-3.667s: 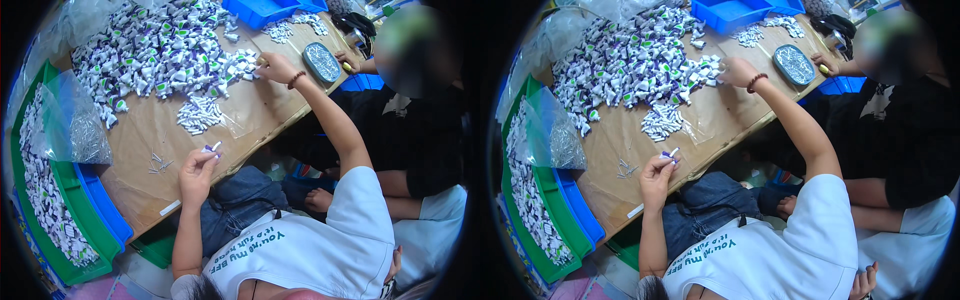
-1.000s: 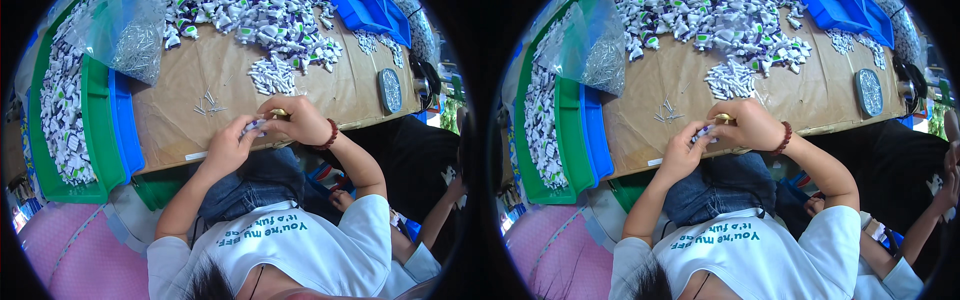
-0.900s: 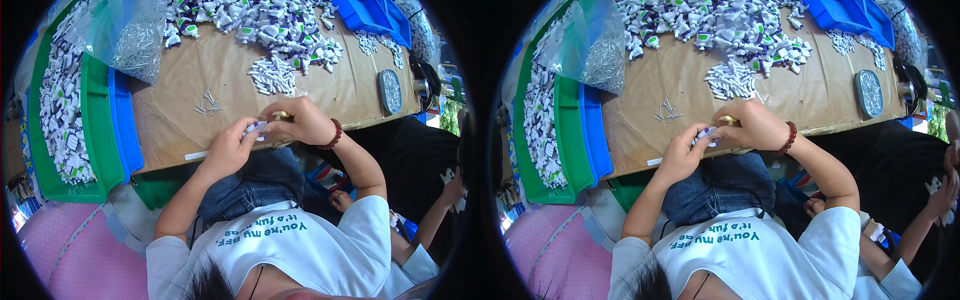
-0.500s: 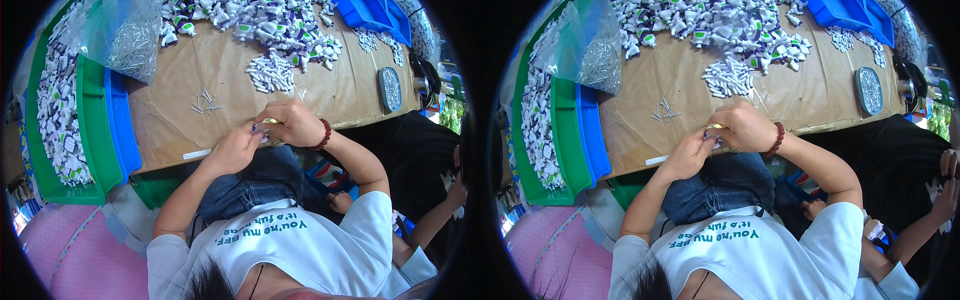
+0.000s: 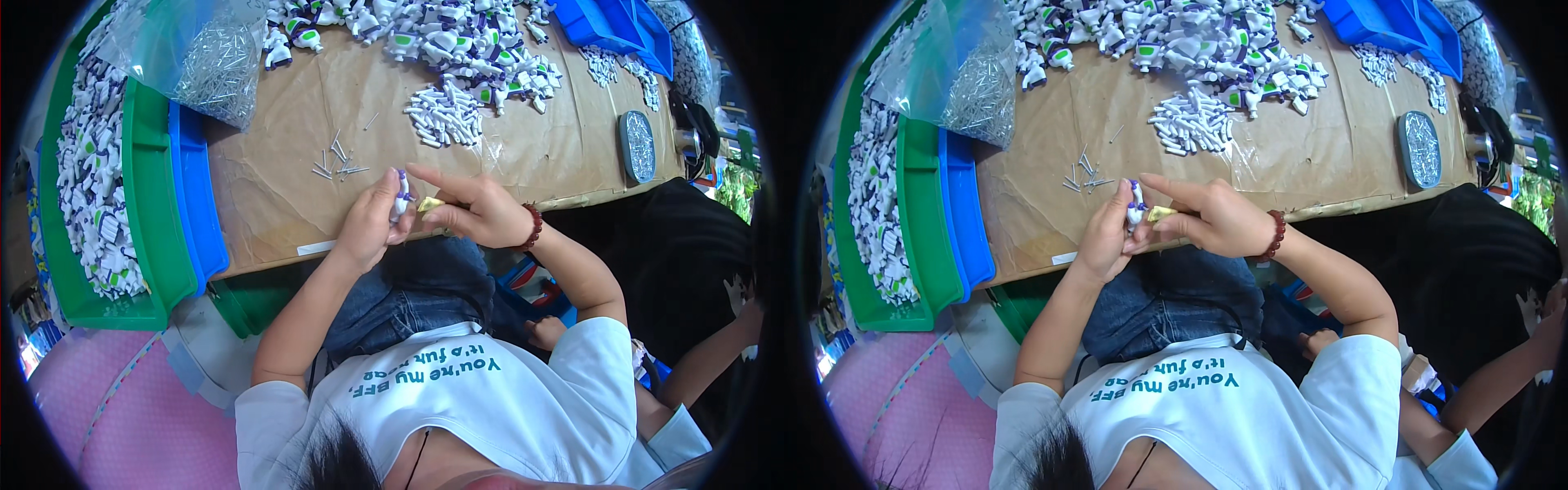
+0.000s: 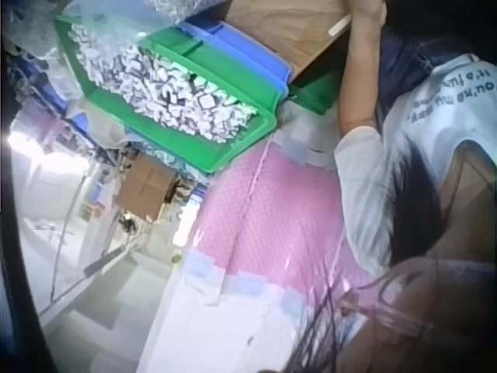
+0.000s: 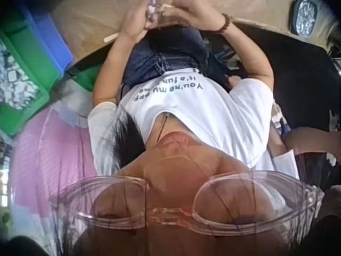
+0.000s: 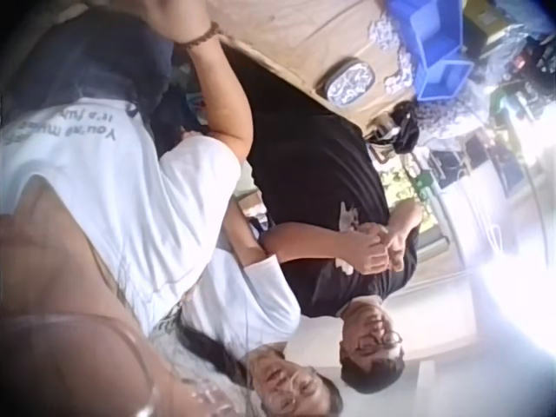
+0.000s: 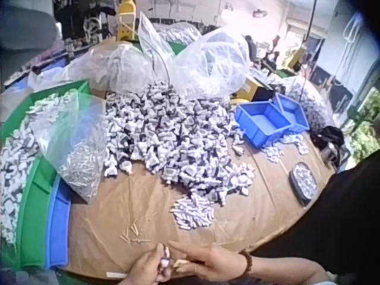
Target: Assembling small plastic toy components by hand at a factory workbench.
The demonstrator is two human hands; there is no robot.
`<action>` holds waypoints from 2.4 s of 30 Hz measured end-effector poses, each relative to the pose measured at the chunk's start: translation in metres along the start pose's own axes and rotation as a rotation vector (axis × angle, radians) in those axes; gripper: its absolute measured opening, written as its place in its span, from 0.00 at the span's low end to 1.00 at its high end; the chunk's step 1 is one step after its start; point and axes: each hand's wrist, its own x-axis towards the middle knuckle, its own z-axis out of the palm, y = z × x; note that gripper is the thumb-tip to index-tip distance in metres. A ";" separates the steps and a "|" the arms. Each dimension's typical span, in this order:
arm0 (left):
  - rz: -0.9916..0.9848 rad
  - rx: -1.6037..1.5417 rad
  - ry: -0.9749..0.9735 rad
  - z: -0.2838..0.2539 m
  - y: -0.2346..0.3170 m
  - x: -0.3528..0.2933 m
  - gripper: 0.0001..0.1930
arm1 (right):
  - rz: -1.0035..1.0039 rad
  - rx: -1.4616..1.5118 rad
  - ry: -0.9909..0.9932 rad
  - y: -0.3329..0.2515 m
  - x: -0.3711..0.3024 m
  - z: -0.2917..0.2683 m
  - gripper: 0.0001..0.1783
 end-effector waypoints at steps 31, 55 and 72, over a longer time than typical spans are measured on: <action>0.749 1.319 0.557 0.017 0.092 -0.100 0.08 | -0.064 -0.178 0.008 -0.012 0.033 -0.002 0.20; 1.203 1.958 0.701 -0.055 0.145 0.099 0.10 | -0.258 -0.352 0.328 -0.015 0.055 -0.025 0.09; 0.414 -0.158 0.061 0.018 0.035 -0.016 0.12 | -0.161 0.162 0.526 -0.015 0.022 0.008 0.07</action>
